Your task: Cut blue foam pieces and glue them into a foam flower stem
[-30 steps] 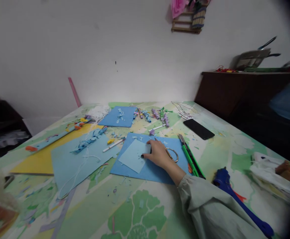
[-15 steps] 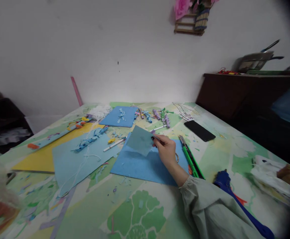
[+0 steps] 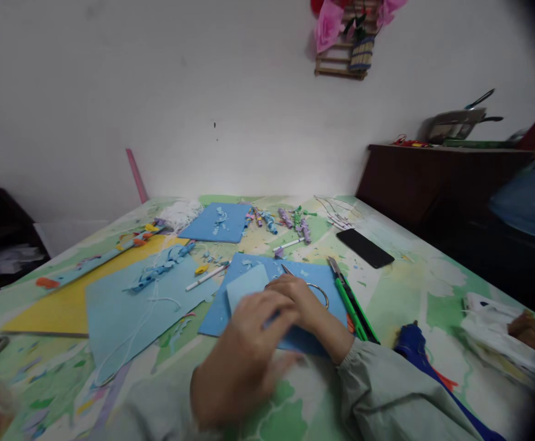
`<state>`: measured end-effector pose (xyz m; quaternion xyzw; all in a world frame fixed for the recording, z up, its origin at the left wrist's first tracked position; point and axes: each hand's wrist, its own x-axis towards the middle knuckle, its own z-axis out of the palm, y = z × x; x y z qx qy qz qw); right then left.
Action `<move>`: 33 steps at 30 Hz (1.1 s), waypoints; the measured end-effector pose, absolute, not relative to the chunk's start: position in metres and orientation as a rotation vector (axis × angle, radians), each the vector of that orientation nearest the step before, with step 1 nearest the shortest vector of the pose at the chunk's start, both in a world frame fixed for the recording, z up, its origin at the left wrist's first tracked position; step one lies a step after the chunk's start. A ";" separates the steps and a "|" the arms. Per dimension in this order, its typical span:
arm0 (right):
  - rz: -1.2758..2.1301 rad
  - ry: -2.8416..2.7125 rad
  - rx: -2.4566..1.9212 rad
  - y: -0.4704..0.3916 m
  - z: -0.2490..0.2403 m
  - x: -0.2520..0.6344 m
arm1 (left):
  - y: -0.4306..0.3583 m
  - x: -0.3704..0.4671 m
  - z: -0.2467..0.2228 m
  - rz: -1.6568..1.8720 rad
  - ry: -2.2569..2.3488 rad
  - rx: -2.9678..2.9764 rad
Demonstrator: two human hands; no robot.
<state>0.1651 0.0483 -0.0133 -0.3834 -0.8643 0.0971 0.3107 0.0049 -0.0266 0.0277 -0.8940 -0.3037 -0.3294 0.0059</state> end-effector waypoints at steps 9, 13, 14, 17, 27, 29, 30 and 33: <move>0.168 -2.303 -1.115 0.050 -0.014 0.171 | 0.033 -0.030 -0.014 -0.766 -1.179 -2.665; 0.196 -2.362 -1.090 0.046 -0.012 0.174 | 0.032 -0.030 -0.015 -0.886 -1.149 -2.826; 0.230 -2.344 -1.083 0.045 -0.011 0.174 | 0.032 -0.030 -0.016 -0.923 -1.183 -2.860; 0.338 -2.296 -1.095 0.041 -0.008 0.173 | 0.034 -0.030 -0.020 -1.024 -1.314 -2.890; 0.500 -2.269 -1.231 0.045 -0.008 0.171 | 0.042 -0.042 -0.008 -1.075 -1.510 -3.075; 0.507 -2.240 -1.262 0.046 -0.011 0.171 | 0.045 -0.045 -0.006 -1.050 -1.538 -3.111; 0.513 -2.227 -1.277 0.047 -0.012 0.171 | 0.045 -0.046 -0.006 -1.048 -1.549 -3.117; 0.530 -2.197 -1.304 0.048 -0.015 0.172 | 0.047 -0.049 -0.005 -1.061 -1.573 -3.125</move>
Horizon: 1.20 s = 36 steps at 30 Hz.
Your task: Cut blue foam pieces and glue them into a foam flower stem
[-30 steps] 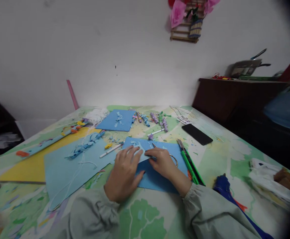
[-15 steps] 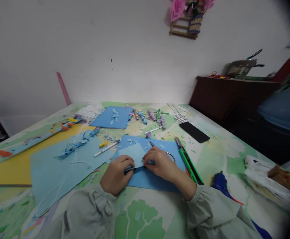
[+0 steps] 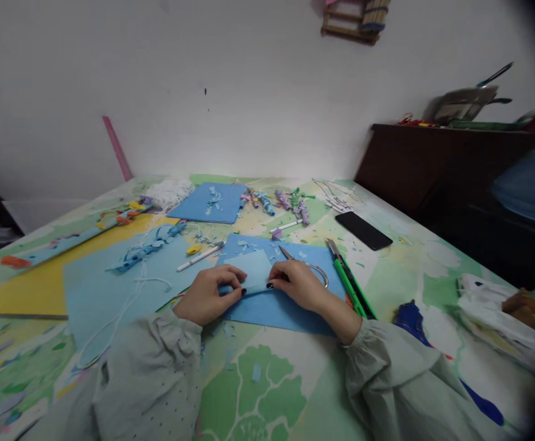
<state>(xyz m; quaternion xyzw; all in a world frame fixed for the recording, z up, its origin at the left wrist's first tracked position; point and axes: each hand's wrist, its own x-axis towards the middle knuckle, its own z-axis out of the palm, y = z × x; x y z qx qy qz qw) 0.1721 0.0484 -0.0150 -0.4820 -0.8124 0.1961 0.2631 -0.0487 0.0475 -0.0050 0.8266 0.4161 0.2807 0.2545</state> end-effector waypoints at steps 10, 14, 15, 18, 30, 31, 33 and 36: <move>0.621 -2.205 -1.326 0.053 -0.012 0.180 | 0.051 -0.052 -0.007 0.684 1.072 2.464; 0.636 -2.201 -1.403 0.055 -0.012 0.185 | 0.053 -0.055 -0.008 0.615 1.093 2.467; 0.628 -2.197 -1.424 0.055 -0.012 0.185 | 0.054 -0.056 -0.009 0.601 1.097 2.466; 0.584 -2.180 -1.494 0.055 -0.012 0.184 | 0.057 -0.059 -0.012 0.596 1.105 2.475; 0.538 -2.140 -1.545 0.051 -0.007 0.182 | 0.058 -0.060 -0.018 0.605 1.118 2.510; 0.550 -2.141 -1.524 0.050 -0.007 0.181 | 0.058 -0.060 -0.018 0.596 1.121 2.509; 0.572 -2.147 -1.480 0.049 -0.007 0.179 | 0.058 -0.060 -0.018 0.576 1.130 2.504; 0.594 -2.156 -1.446 0.048 -0.008 0.178 | 0.057 -0.060 -0.017 0.577 1.137 2.491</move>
